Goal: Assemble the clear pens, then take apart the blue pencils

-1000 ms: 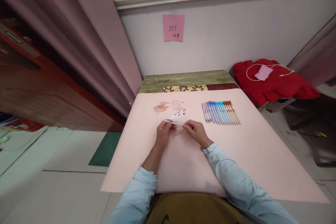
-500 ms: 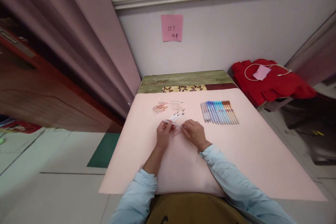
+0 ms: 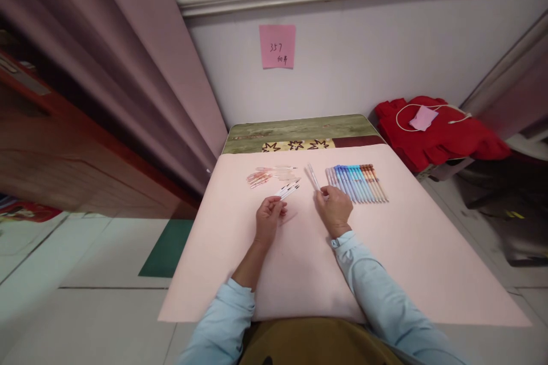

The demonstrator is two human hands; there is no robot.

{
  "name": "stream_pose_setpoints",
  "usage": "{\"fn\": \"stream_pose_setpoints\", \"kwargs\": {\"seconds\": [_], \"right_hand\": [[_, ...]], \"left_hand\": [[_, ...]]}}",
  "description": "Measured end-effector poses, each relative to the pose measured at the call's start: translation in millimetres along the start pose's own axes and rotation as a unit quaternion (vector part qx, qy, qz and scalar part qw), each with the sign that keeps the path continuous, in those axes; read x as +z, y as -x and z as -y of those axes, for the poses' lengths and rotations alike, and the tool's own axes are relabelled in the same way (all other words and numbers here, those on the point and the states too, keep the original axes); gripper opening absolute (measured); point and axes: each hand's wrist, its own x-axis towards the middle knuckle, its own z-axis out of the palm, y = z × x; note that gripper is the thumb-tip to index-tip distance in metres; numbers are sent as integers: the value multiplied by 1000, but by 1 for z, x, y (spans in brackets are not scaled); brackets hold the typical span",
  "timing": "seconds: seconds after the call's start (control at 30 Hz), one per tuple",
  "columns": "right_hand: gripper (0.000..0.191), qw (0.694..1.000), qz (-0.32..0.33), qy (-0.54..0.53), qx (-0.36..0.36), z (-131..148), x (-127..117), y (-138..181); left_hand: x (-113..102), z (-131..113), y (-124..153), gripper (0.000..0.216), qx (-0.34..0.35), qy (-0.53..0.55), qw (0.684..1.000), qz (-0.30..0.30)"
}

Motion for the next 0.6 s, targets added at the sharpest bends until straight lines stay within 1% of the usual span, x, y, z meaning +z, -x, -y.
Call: {"fn": "stream_pose_setpoints", "kwargs": {"seconds": [0.13,0.27,0.43,0.6], "right_hand": [[17,996,16,83,-6,-7,-3,-5],[16,991,23,131,17,-11,-7,-8],[12,989,34,124,76,-13,-10,-11],[12,989,49,113,78,-12,-10,-10]], "left_hand": [[0,-1,-1,35,-2,-16,1000,12],[0,-2,-1,36,-6,-21,1000,13],[1,-3,-1,35,-5,-29,999,22],[2,-3,0,34,-6,-33,999,25]]}}
